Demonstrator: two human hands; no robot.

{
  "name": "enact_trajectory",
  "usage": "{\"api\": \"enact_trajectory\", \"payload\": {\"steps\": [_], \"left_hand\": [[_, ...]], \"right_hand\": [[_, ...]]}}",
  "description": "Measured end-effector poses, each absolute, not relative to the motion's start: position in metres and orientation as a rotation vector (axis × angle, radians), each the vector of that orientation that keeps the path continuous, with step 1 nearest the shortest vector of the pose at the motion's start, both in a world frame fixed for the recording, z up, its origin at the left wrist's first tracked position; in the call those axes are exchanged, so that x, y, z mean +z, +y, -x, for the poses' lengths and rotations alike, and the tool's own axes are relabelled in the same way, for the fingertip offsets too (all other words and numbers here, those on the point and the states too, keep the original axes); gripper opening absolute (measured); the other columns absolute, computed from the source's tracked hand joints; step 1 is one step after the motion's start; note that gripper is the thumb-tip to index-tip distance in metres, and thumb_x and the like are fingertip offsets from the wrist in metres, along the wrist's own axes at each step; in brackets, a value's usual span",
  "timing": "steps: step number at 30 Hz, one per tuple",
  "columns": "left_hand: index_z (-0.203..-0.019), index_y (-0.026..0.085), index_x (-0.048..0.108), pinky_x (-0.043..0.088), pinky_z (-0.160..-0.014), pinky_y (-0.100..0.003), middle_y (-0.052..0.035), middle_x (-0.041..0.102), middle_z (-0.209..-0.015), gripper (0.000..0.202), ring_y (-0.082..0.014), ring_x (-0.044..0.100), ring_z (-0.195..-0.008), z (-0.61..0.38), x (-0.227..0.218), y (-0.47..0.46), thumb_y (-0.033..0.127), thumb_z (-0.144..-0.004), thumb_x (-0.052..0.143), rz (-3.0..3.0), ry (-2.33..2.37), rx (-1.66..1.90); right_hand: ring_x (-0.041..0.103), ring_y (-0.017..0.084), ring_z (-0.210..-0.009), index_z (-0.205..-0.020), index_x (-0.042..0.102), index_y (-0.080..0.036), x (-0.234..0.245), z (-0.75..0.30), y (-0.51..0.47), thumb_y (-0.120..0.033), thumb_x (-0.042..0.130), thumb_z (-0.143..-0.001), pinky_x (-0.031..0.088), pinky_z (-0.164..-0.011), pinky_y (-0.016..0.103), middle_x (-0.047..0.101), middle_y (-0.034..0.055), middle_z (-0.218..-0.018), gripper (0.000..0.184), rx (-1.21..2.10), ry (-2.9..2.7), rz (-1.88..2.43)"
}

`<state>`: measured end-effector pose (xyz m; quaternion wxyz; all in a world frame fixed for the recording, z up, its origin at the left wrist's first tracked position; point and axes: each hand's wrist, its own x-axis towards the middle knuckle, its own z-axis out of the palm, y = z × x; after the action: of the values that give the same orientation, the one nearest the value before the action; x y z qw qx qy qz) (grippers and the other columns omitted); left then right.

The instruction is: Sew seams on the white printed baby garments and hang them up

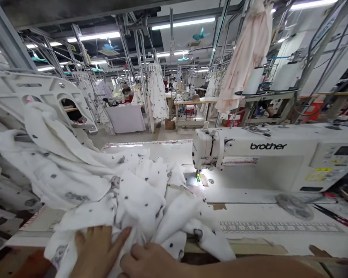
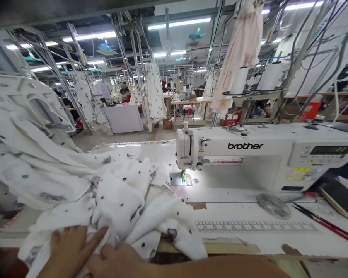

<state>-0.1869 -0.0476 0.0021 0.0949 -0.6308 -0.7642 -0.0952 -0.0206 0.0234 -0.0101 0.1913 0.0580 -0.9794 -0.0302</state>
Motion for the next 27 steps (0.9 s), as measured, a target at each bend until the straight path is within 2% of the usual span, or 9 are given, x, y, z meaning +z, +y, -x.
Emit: {"api": "enact_trajectory", "payload": {"steps": [3,5,7,9,12,16,20,24,27], "left_hand": [[-0.1,0.014,0.065,0.037,-0.092,-0.064,-0.0191,0.065,-0.11,0.035,-0.0401,0.055,-0.112,0.212,-0.004,-0.005,0.041,-0.092,0.045,1.609,-2.665,0.071],[-0.102,0.012,0.064,0.039,-0.094,-0.058,-0.0193,0.064,-0.112,0.033,-0.0369,0.056,-0.112,0.237,0.005,0.027,0.037,-0.093,0.045,1.627,-2.676,0.137],[-0.102,0.011,0.063,0.041,-0.096,-0.051,-0.0159,0.064,-0.111,0.027,-0.0303,0.057,-0.112,0.263,0.021,0.058,0.032,-0.095,0.048,1.664,-2.641,0.167],[-0.105,0.013,0.063,0.043,-0.098,-0.046,-0.0099,0.064,-0.113,0.023,-0.0242,0.058,-0.111,0.285,0.042,0.085,0.032,-0.094,0.055,1.661,-2.614,0.197],[-0.107,0.014,0.063,0.049,-0.093,-0.045,-0.0069,0.064,-0.112,0.027,-0.0217,0.061,-0.104,0.298,0.074,0.114,0.037,-0.092,0.06,1.576,-2.615,0.197],[-0.102,0.013,0.064,0.049,-0.086,-0.044,-0.0107,0.066,-0.103,0.031,-0.0254,0.064,-0.097,0.269,0.095,0.137,0.039,-0.096,0.048,1.467,-2.579,0.018],[-0.116,0.015,0.06,0.048,-0.082,-0.04,-0.0149,0.065,-0.111,0.045,-0.0305,0.063,-0.1,0.217,0.062,0.15,0.048,-0.096,0.037,1.564,-2.487,-0.233],[-0.136,0.008,0.044,0.039,-0.098,-0.053,-0.0246,0.048,-0.136,0.06,-0.0403,0.047,-0.124,0.203,0.01,0.165,0.045,-0.089,0.051,1.571,-2.442,-0.376],[-0.135,0.007,0.044,0.032,-0.103,-0.058,-0.0246,0.047,-0.136,0.052,-0.0406,0.041,-0.129,0.229,-0.005,0.179,0.031,-0.09,0.053,1.548,-2.438,-0.492]], "right_hand": [[0.052,0.016,-0.064,-0.079,0.053,-0.019,0.023,-0.005,0.045,-0.028,0.056,-0.093,0.038,-0.046,0.026,0.06,0.0009,-0.082,0.017,0.01,-2.829,-0.12],[0.057,0.021,-0.081,-0.087,0.057,-0.017,0.047,-0.024,0.061,-0.035,0.066,-0.086,0.05,-0.069,0.034,0.063,0.0049,-0.093,0.02,0.114,-2.906,0.049],[0.055,0.029,-0.105,-0.098,0.061,-0.015,0.06,-0.041,0.071,-0.051,0.069,-0.081,0.046,-0.094,0.046,0.063,0.0107,-0.11,0.041,0.343,-2.902,0.333],[0.043,0.037,-0.126,-0.117,0.06,-0.016,0.061,-0.056,0.076,-0.064,0.063,-0.082,0.032,-0.107,0.058,0.054,0.0151,-0.132,0.06,0.543,-2.88,0.499],[0.039,0.035,-0.133,-0.136,0.051,-0.021,0.053,-0.079,0.079,-0.063,0.058,-0.088,0.029,-0.111,0.055,0.047,0.0141,-0.143,0.064,0.792,-2.892,0.457],[0.06,0.021,-0.108,-0.124,0.061,-0.028,0.052,-0.106,0.084,-0.049,0.06,-0.092,0.047,-0.094,0.031,0.065,0.0039,-0.117,0.039,1.131,-2.723,0.575],[0.061,0.02,-0.106,-0.119,0.065,-0.025,0.054,-0.103,0.099,-0.042,0.054,-0.097,0.048,-0.094,0.031,0.066,0.0052,-0.112,0.03,1.092,-2.614,0.694],[0.029,0.031,-0.142,-0.143,0.044,-0.016,0.033,-0.066,0.137,-0.044,0.054,-0.097,0.029,-0.115,0.047,0.038,0.0149,-0.15,0.055,0.793,-2.828,0.527],[0.014,0.03,-0.147,-0.152,0.028,-0.017,0.02,-0.033,0.178,-0.052,0.039,-0.101,0.018,-0.12,0.05,0.019,0.0125,-0.158,0.063,0.544,-2.981,0.479]]}}
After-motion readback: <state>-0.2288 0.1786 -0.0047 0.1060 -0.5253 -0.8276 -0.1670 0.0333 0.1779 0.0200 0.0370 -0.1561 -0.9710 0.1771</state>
